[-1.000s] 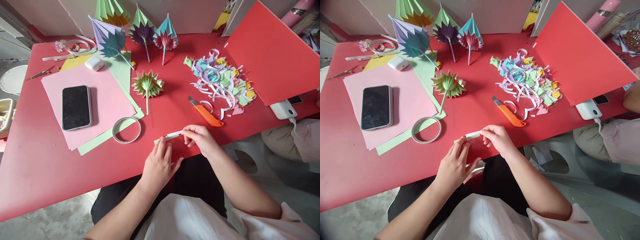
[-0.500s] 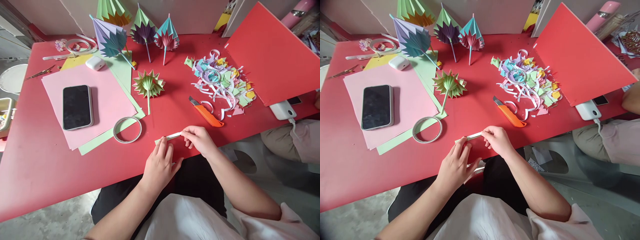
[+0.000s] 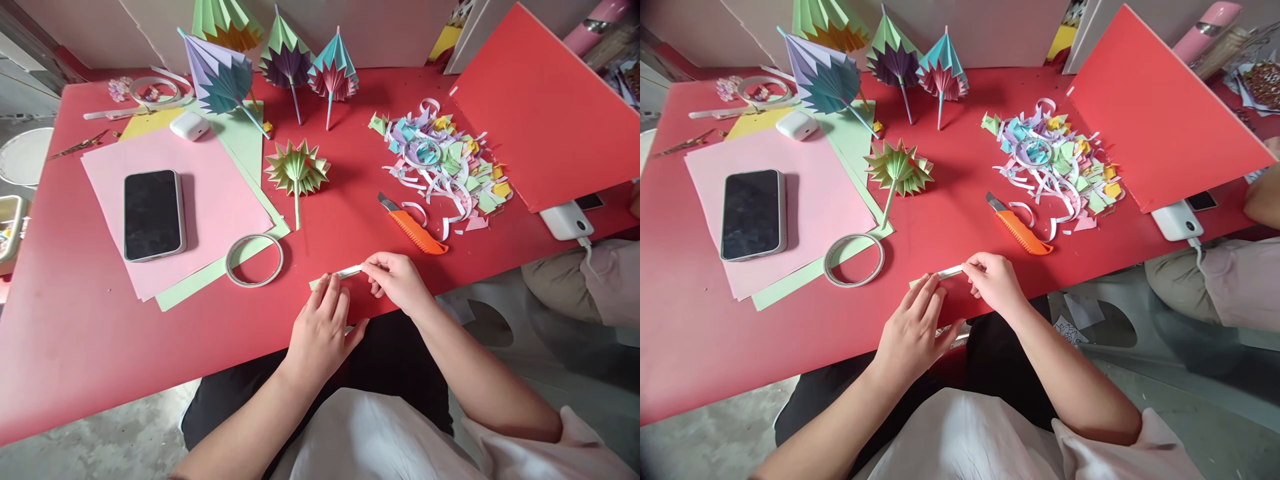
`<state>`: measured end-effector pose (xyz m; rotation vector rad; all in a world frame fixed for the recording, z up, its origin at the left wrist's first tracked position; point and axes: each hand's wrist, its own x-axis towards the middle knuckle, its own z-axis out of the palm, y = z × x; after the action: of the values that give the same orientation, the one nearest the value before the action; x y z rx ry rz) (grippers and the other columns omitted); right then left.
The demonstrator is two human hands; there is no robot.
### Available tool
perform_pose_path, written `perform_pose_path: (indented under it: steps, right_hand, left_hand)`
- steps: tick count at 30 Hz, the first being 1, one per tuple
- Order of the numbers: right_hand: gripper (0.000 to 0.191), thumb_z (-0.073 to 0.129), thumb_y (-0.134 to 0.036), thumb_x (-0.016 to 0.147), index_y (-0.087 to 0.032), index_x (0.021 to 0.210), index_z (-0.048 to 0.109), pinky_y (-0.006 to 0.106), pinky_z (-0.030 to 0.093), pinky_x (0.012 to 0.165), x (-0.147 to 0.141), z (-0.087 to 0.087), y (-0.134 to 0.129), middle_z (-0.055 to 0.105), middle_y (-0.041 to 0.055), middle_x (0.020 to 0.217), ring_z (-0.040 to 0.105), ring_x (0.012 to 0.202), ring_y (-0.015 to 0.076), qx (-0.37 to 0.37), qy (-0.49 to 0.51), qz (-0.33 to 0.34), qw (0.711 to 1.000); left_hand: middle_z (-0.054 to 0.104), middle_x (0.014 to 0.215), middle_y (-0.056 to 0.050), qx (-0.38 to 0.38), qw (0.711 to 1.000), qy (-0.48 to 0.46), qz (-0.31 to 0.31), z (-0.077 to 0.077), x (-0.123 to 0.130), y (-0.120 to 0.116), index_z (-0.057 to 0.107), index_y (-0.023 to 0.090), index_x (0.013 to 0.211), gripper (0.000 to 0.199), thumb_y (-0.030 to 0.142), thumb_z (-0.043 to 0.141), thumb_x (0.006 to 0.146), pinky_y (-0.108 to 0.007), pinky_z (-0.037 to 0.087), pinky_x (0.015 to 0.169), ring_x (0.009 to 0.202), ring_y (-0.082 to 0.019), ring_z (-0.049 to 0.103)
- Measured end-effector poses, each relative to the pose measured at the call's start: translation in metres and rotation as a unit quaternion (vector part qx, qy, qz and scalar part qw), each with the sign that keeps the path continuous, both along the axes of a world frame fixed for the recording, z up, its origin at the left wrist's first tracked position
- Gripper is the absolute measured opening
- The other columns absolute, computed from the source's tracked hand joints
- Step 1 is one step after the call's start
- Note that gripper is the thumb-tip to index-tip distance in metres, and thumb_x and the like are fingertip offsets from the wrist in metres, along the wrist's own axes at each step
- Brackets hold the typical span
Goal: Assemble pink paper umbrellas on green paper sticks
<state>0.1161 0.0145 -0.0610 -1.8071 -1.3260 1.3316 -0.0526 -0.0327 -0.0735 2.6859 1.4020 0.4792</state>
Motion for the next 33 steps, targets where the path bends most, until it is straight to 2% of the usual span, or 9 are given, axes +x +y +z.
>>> perform_pose_path:
  steps: [16,22,26,33]
  right_hand:
    - [0.018,0.052,-0.036,0.078,-0.02,0.069,0.055,0.02,0.045,0.042,-0.007,0.0,-0.002,0.055,-0.0035,0.056,0.056,0.043,0.0108,0.028,-0.08,-0.004,0.996]
    - [0.02,0.051,-0.032,0.079,-0.021,0.062,0.048,0.021,0.038,0.048,-0.01,-0.002,-0.003,0.053,-0.0048,0.05,0.049,0.041,0.0091,0.109,-0.195,0.022,0.974]
    - [0.022,0.051,-0.032,0.079,-0.021,0.061,0.045,0.021,0.034,0.05,-0.012,-0.003,-0.004,0.05,-0.0058,0.048,0.046,0.041,0.0086,0.126,-0.228,0.031,0.965]
    - [0.022,0.049,-0.03,0.08,-0.022,0.061,0.04,0.022,0.029,0.049,-0.015,-0.006,-0.006,0.045,-0.0063,0.047,0.039,0.043,0.0092,0.164,-0.267,0.04,0.949]
  left_hand:
    - [0.055,0.124,-0.019,-0.033,0.999,0.026,-0.001,-0.001,0.0,-0.002,0.052,0.004,0.116,0.05,0.043,0.041,0.088,-0.041,0.046,0.096,0.121,-0.032,0.046]
    - [0.056,0.124,-0.015,-0.04,0.998,0.025,0.035,0.003,0.005,0.0,0.044,0.003,0.128,0.058,0.046,0.039,0.088,-0.038,0.048,0.092,0.118,-0.029,0.048]
    - [0.057,0.121,-0.013,-0.052,0.996,0.031,0.068,0.006,0.009,-0.001,0.045,0.007,0.129,0.059,0.049,0.038,0.087,-0.035,0.052,0.084,0.115,-0.028,0.05]
    - [0.057,0.121,-0.011,-0.048,0.995,0.032,0.081,0.005,0.012,-0.001,0.045,0.01,0.129,0.054,0.044,0.041,0.087,-0.034,0.052,0.083,0.115,-0.027,0.049]
